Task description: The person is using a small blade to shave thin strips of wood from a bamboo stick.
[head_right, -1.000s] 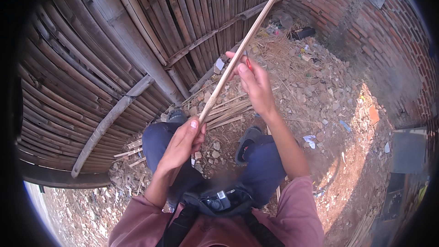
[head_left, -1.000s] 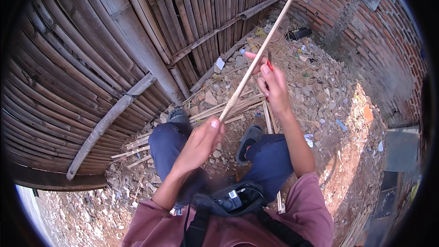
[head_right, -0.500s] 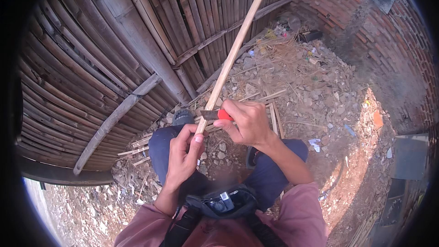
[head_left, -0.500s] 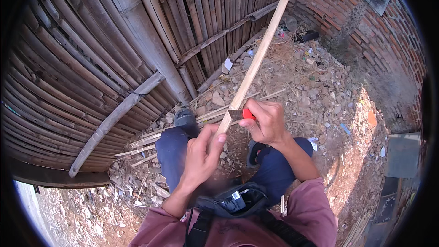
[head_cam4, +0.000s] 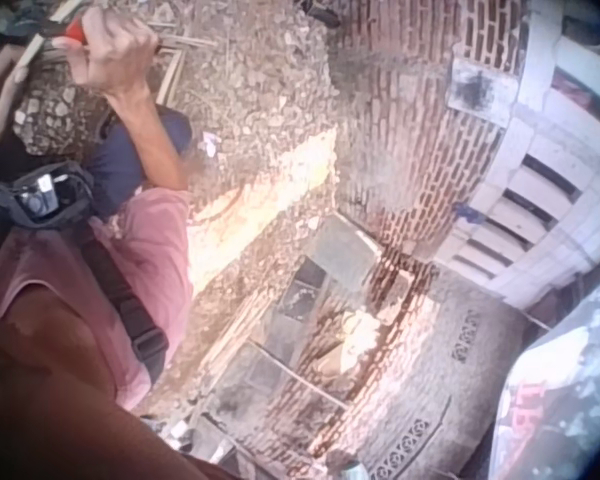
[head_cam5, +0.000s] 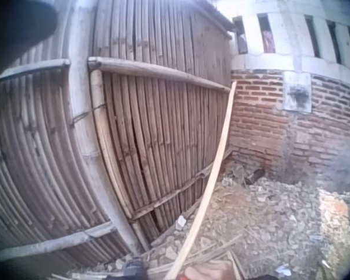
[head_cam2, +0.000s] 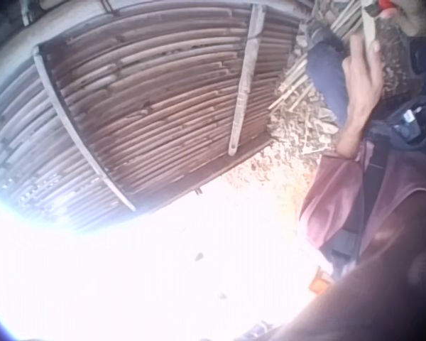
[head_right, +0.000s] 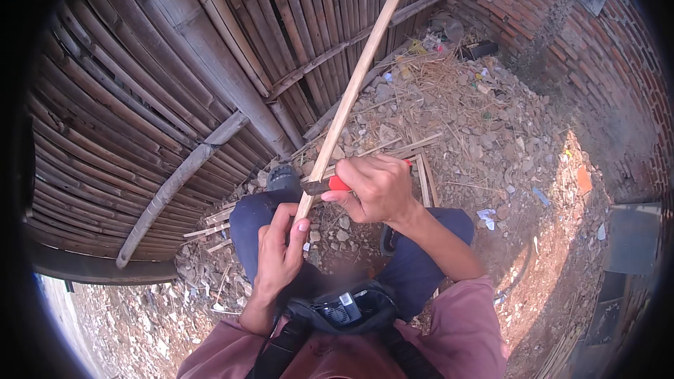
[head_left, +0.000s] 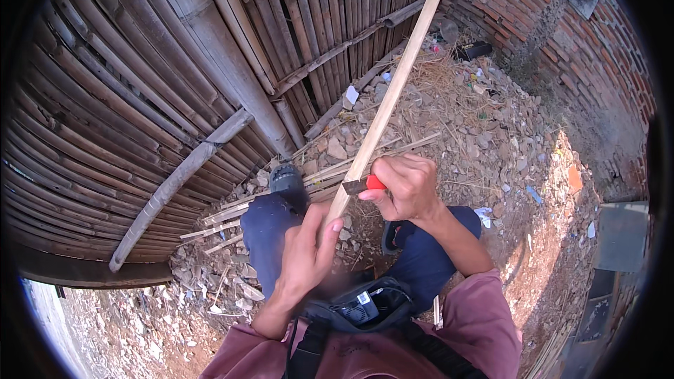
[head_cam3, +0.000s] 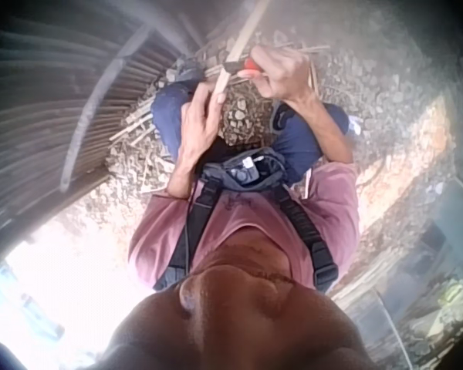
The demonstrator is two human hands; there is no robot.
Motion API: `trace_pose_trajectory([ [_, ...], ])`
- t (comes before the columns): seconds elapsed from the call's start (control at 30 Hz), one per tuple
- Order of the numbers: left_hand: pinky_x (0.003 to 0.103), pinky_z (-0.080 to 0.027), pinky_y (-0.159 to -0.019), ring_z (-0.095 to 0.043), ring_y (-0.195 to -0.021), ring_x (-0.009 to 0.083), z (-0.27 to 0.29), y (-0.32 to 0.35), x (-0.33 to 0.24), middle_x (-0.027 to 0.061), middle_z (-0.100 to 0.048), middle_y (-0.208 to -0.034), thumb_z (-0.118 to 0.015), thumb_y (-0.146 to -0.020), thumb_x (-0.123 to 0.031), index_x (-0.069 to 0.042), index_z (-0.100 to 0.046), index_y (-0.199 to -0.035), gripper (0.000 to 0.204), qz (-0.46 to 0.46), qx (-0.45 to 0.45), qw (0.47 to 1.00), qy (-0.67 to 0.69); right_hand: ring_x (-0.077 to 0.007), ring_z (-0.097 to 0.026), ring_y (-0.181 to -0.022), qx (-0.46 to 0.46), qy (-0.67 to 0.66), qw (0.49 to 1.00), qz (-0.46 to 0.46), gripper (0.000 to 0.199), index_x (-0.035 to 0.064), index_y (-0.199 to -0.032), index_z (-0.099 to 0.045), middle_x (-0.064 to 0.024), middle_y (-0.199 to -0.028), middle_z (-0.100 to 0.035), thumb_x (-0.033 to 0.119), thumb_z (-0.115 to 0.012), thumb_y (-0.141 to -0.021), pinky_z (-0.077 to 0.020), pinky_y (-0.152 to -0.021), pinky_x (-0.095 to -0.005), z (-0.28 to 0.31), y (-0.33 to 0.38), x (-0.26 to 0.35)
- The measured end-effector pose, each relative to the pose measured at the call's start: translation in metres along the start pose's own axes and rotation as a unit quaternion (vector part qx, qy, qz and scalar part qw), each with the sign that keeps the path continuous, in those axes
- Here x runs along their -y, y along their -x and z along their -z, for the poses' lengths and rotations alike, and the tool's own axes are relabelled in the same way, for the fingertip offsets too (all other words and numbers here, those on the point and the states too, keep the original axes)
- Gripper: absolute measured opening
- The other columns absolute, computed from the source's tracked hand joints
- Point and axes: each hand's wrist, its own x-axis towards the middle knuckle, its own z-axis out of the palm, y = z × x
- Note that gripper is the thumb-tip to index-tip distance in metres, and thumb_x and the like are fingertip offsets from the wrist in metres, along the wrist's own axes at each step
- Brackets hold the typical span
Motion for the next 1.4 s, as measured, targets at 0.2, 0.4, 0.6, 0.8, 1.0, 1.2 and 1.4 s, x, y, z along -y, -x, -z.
trace_pose_trajectory([
  [0.2,0.040,-0.052,-0.060,-0.073,-0.066,0.0353,0.003,0.011,0.008,0.0170,-0.068,-0.072,-0.061,-0.108,-0.021,-0.004,-0.064,-0.120,0.021,0.009,-0.005,1.000,-0.022,-0.0287,-0.064,-0.056,-0.065,0.013,0.995,-0.075,0.048,0.0067,-0.083,-0.059,-0.0075,-0.064,-0.059,0.051,-0.066,-0.101,-0.0444,-0.052,-0.0390,-0.007,-0.002,-0.016],
  [0.4,0.032,-0.043,-0.056,-0.056,-0.055,0.0138,0.001,0.047,0.021,0.0053,-0.060,-0.066,-0.063,-0.107,-0.015,-0.002,-0.063,-0.111,0.014,0.012,0.009,1.000,-0.015,-0.0293,-0.046,-0.052,-0.181,-0.045,0.957,-0.220,0.045,0.0039,-0.088,-0.057,-0.0113,-0.061,-0.052,0.041,-0.049,-0.112,-0.0356,-0.054,-0.0392,0.044,-0.035,-0.102],
  [0.6,0.031,-0.039,-0.055,-0.049,-0.058,0.0119,0.009,0.031,0.032,0.0022,-0.052,-0.065,-0.047,-0.115,-0.025,-0.003,-0.060,-0.107,0.027,0.032,0.007,0.996,0.080,-0.0289,-0.065,-0.060,0.002,-0.112,0.993,-0.048,0.042,0.0058,-0.095,-0.062,-0.0081,-0.070,-0.060,0.046,-0.058,-0.108,-0.0475,-0.055,-0.0400,0.007,-0.019,-0.023],
  [0.8,0.034,-0.038,-0.058,-0.045,-0.059,0.0140,0.018,0.024,0.023,0.0013,-0.048,-0.066,-0.038,-0.117,-0.030,-0.004,-0.057,-0.107,0.033,0.059,0.011,0.988,0.144,-0.0286,-0.070,-0.064,0.073,-0.114,0.991,0.015,0.041,0.0075,-0.094,-0.061,-0.0072,-0.076,-0.065,0.048,-0.066,-0.101,-0.0541,-0.055,-0.0384,-0.021,-0.001,0.019],
  [1.0,0.040,-0.043,-0.060,-0.058,-0.059,0.0266,0.009,0.023,0.017,0.0111,-0.056,-0.068,-0.043,-0.116,-0.028,-0.002,-0.058,-0.112,0.030,0.032,-0.010,0.997,0.074,-0.0280,-0.069,-0.063,0.082,-0.070,0.994,0.019,0.044,0.0076,-0.090,-0.058,-0.0076,-0.075,-0.064,0.049,-0.064,-0.101,-0.0538,-0.056,-0.0393,-0.021,-0.001,0.025],
  [1.2,0.047,-0.048,-0.061,-0.069,-0.068,0.0418,0.002,0.022,0.007,0.0203,-0.066,-0.075,-0.051,-0.113,-0.021,-0.002,-0.058,-0.115,0.020,0.043,-0.038,0.998,0.015,-0.0292,-0.066,-0.059,0.074,-0.064,0.995,0.033,0.048,0.0074,-0.088,-0.056,-0.0083,-0.071,-0.060,0.053,-0.063,-0.101,-0.0521,-0.056,-0.0399,-0.025,0.007,0.024],
  [1.4,0.048,-0.052,-0.062,-0.072,-0.074,0.0453,-0.002,0.021,0.009,0.0235,-0.070,-0.079,-0.058,-0.109,-0.019,-0.002,-0.058,-0.117,0.019,0.024,-0.073,0.997,-0.007,-0.0284,-0.063,-0.057,0.068,-0.048,0.996,0.042,0.051,0.0078,-0.085,-0.055,-0.0076,-0.069,-0.057,0.056,-0.061,-0.102,-0.0499,-0.055,-0.0394,-0.029,0.011,0.026],
])
